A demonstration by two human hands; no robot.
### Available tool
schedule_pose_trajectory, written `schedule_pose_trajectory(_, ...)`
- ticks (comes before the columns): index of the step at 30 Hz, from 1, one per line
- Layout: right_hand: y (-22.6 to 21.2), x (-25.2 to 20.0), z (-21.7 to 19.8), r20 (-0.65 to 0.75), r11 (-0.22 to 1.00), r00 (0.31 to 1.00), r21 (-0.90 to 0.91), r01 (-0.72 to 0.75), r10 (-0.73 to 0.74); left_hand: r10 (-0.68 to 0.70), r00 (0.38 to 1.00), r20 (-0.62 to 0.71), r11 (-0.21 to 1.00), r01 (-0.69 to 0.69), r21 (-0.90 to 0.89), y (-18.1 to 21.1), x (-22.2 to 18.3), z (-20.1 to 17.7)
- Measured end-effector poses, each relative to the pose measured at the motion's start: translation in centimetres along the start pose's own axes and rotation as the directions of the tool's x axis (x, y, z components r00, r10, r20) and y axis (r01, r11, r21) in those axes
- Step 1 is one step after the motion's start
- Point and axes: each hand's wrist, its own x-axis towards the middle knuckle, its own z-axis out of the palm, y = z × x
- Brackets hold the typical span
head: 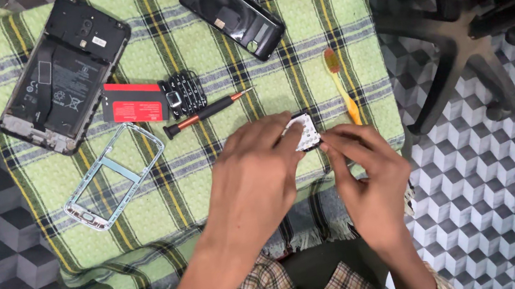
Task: The person assembles a feature phone by connecting the keypad ribbon cable to the motherboard, placing the keypad onto the front housing, and snapping the front and back covers together. The person then removes the keypad and front cover again to inspect the internal components.
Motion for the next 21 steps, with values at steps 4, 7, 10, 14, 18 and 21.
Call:
schedule_pose_trajectory(4, -0.1, -0.3, -0.1, 0.014, 1.0, 1.0, -0.013, 0.0, 0.0, 0.083, 0.996, -0.036, 0.953, -0.068, 0.295, 0.4, -1.0, 1.3)
schedule_pose_trajectory(7, -0.4, -0.2, -0.3, 0.009, 1.0, 1.0, -0.006, -0.026, 0.026, 0.065, 0.996, -0.068, 0.944, -0.039, 0.328, 0.4, -1.5, 1.5)
schedule_pose_trajectory(10, -0.9, 0.2, -0.2, 0.004, 0.993, 0.994, 0.034, -0.113, 0.112, 0.065, 0.997, -0.052, 0.971, -0.051, 0.234, -0.5, -1.5, 1.3)
schedule_pose_trajectory(14, -1.0, 0.3, 0.1, 0.04, 0.949, 0.959, 0.136, -0.284, 0.281, 0.098, 0.995, -0.013, 0.98, -0.095, 0.174, -1.3, -1.6, 1.4)
schedule_pose_trajectory(18, -0.5, 0.2, 0.5, 0.054, 0.922, 0.95, 0.233, -0.31, 0.306, 0.125, 0.988, 0.091, 0.952, -0.145, 0.268, -1.9, -1.5, 1.6)
schedule_pose_trajectory(21, 0.7, 0.4, 0.4, 0.125, 0.843, 0.923, 0.377, -0.383, 0.363, 0.136, 0.987, 0.087, 0.972, -0.15, 0.18, -1.9, -1.4, 1.5)
